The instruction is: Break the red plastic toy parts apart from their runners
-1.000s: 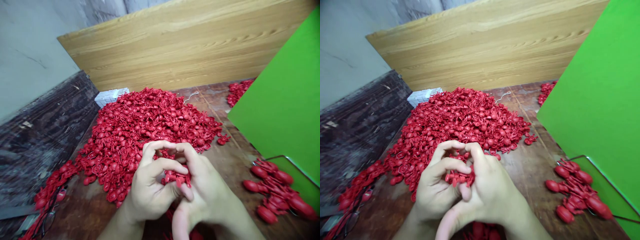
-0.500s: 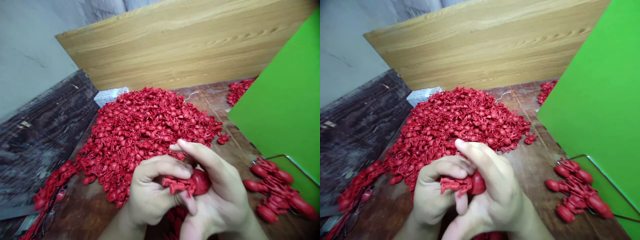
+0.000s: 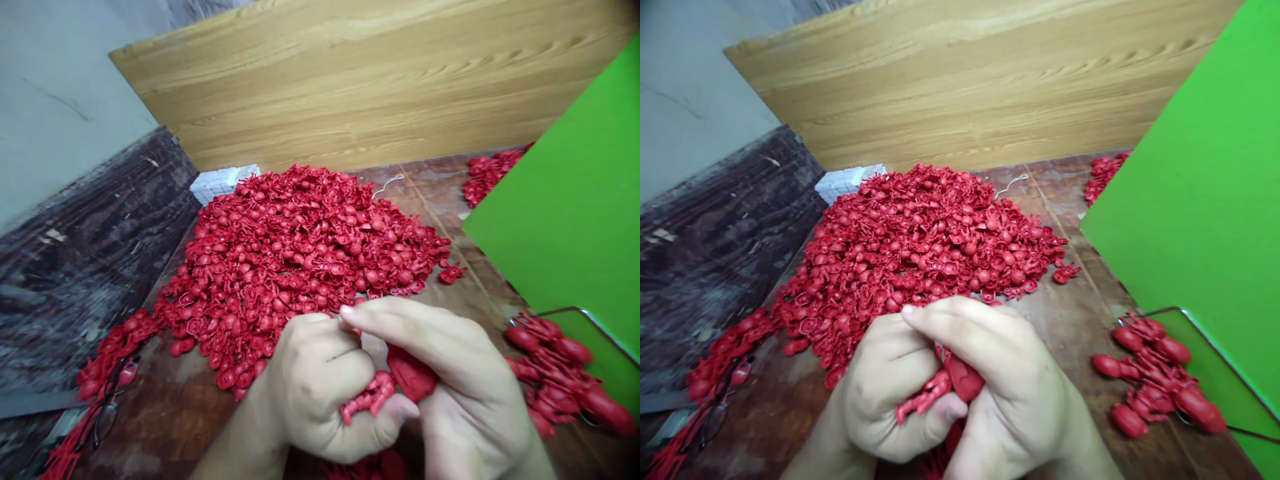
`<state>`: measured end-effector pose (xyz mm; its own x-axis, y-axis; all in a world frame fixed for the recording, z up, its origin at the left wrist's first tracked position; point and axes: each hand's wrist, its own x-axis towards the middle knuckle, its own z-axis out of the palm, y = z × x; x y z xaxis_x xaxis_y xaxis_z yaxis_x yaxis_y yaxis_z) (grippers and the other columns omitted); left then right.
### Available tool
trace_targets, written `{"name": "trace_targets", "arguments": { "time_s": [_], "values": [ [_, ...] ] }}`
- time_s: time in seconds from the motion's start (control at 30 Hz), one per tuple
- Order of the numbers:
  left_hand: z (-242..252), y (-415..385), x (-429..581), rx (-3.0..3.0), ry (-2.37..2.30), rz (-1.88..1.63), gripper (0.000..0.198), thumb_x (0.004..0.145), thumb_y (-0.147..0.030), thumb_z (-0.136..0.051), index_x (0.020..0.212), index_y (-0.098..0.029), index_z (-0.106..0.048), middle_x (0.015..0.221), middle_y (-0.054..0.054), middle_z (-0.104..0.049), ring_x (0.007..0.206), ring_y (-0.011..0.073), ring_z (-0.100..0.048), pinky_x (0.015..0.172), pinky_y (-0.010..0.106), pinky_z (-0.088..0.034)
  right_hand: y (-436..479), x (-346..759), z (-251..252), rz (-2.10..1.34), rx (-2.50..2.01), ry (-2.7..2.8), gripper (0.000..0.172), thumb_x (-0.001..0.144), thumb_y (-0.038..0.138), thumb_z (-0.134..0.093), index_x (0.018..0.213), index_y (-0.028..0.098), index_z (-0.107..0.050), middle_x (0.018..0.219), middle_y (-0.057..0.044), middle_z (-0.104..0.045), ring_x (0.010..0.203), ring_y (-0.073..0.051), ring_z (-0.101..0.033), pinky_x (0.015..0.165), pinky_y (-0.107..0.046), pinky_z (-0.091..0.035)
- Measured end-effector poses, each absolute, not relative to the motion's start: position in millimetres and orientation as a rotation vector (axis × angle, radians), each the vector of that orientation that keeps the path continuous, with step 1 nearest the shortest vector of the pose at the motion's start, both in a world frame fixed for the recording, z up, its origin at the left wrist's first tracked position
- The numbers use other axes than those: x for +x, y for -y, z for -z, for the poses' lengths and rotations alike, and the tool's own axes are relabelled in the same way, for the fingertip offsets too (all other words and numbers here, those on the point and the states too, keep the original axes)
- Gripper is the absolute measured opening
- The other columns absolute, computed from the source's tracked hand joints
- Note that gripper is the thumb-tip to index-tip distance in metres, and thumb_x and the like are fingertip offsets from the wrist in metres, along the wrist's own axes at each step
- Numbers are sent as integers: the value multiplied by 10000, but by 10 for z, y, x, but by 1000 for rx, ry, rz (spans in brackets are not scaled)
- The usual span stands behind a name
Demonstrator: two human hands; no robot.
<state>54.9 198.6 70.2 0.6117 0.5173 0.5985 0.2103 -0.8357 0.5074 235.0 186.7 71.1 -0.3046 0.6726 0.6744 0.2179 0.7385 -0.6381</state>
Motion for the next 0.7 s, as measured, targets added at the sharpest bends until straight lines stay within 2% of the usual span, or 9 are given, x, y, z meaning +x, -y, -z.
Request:
{"name": "trace_targets", "arguments": {
  "time_s": [0.1, 0.17, 0.23, 0.4, 0.7],
  "values": [
    [-718, -1969, 543, 2527, -675, -1076, 315, 882, -292, -606, 600, -164, -548, 544, 11, -510, 542, 131, -448, 570, 310, -299, -1895, 2328, -754, -471, -801, 1889, 861, 530, 868, -676, 1042, 175, -679, 876, -74, -719, 740, -225, -703, 714, -306, -553],
    [-727, -1956, 537, 2557, -731, -1069, 341, 884, -290, -604, 576, -168, -523, 529, -2, -468, 527, 123, -406, 556, 313, -261, -1906, 2318, -780, -447, -883, 1924, 783, 457, 876, -697, 813, 182, -645, 647, -7, -612, 555, -158, -588, 563, -284, -471],
    [-728, -1941, 540, 2572, -750, -1064, 366, 883, -292, -601, 552, -172, -500, 521, -8, -443, 521, 119, -379, 553, 319, -239, -1908, 2320, -791, -437, -920, 1977, 731, 444, 872, -708, 691, 195, -586, 556, 31, -509, 488, -124, -486, 503, -276, -389],
    [-738, -1922, 567, 2624, -746, -1064, 358, 864, -251, -600, 531, -168, -501, 522, -3, -431, 535, 127, -351, 557, 337, -207, -1894, 2347, -772, -419, -838, 1993, 648, 537, 816, -730, 700, 200, -611, 580, 6, -534, 533, -146, -513, 545, -289, -406],
    [-781, -1927, 517, 2534, -676, -1103, 394, 882, -300, -636, 542, -163, -489, 538, -11, -407, 555, 122, -328, 558, 334, -206, -1867, 2213, -787, -541, -782, 1828, 582, 684, 765, -683, 695, 189, -605, 540, 9, -546, 472, -127, -494, 509, -287, -380]
  ]
}}
